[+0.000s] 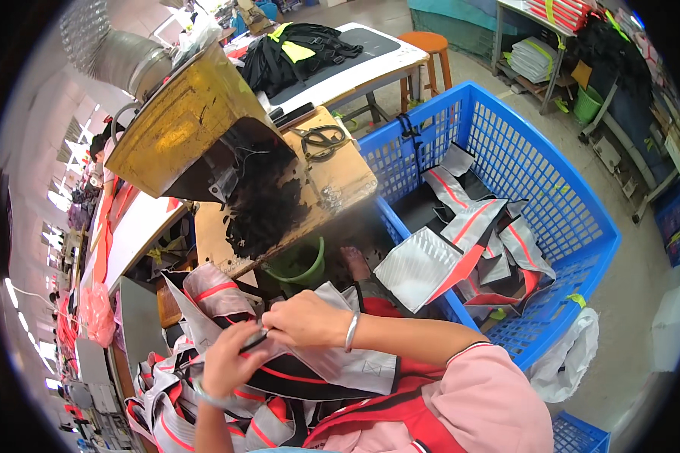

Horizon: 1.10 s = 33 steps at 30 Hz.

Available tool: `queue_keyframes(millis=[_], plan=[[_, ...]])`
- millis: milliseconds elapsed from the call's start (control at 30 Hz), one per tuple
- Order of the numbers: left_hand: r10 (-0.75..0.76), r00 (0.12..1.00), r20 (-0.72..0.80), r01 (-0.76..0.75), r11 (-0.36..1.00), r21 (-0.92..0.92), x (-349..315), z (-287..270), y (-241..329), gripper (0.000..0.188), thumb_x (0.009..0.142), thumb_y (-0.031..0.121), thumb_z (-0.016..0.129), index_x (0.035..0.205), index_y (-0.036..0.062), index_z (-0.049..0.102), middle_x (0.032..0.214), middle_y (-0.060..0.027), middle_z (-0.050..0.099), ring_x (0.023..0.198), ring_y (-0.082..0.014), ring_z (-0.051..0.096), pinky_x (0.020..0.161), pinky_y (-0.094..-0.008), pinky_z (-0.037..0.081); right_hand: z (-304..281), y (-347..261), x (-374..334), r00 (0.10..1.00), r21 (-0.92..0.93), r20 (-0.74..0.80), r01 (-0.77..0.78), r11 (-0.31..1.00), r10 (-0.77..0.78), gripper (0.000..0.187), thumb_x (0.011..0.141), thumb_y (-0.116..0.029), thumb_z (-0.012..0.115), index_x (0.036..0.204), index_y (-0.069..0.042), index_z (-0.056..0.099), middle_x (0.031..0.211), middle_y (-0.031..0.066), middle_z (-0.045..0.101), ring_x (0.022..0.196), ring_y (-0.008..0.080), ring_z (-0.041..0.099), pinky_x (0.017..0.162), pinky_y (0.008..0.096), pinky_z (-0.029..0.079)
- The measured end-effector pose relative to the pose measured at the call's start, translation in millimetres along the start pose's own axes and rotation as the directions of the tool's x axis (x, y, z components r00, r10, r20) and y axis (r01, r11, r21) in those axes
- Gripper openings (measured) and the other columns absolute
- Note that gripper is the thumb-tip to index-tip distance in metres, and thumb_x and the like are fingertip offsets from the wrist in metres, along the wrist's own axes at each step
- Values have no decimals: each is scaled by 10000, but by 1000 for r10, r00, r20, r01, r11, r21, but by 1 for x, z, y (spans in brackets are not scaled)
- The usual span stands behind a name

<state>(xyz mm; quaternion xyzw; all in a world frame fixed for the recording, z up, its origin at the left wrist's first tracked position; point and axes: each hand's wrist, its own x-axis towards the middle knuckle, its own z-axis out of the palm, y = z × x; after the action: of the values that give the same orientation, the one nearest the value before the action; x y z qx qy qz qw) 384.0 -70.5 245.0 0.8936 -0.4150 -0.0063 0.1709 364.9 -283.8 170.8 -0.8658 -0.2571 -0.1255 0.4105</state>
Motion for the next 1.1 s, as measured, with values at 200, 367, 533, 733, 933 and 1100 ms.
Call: queue_keyframes(millis=[200,367,533,733,933,1100], plan=[[-177,943,-283,176,984,-28,-35,15,42,221,769,107,734,977,47,687,929,-126,693,744,-292,676,631,-358,521,-22,-22,-9,988,139,-90,137,981,-126,165,855,-259,626,860,-94,613,761,99,594,666,314,614,572,414,478],[-178,976,-121,129,934,-333,-5,-29,79,146,765,9,699,911,10,697,737,-132,666,585,-241,640,528,-298,472,-86,-28,-14,987,316,-60,163,935,-152,146,851,-239,643,877,-95,643,779,71,592,695,281,610,608,379,477],[-141,989,-36,112,897,-427,27,-47,93,158,774,23,706,926,-23,700,717,-136,662,580,-208,631,542,-287,473,-117,-30,-15,987,280,-99,150,948,-127,131,853,-211,666,889,-87,642,800,64,597,661,229,630,585,325,480],[-162,986,38,148,757,-636,53,-10,55,153,822,49,698,943,-44,689,728,-106,684,643,-90,616,584,-250,475,-117,6,-10,990,140,40,-137,981,133,275,868,-329,682,904,-60,633,834,76,609,699,226,634,613,321,481],[-157,987,34,134,691,-710,77,-26,68,162,828,49,702,956,-48,681,699,-51,652,625,-62,551,579,-229,440,-144,0,-8,974,210,-197,-66,976,108,312,827,-333,744,844,-49,616,776,61,565,632,192,547,568,295,428],[-137,990,9,99,664,-741,91,-21,57,181,848,65,687,980,-59,677,743,-19,662,685,-45,550,611,-220,445,-157,1,-3,978,99,-183,-85,991,102,296,838,-322,724,860,-46,619,822,85,592,665,225,593,590,308,456]])
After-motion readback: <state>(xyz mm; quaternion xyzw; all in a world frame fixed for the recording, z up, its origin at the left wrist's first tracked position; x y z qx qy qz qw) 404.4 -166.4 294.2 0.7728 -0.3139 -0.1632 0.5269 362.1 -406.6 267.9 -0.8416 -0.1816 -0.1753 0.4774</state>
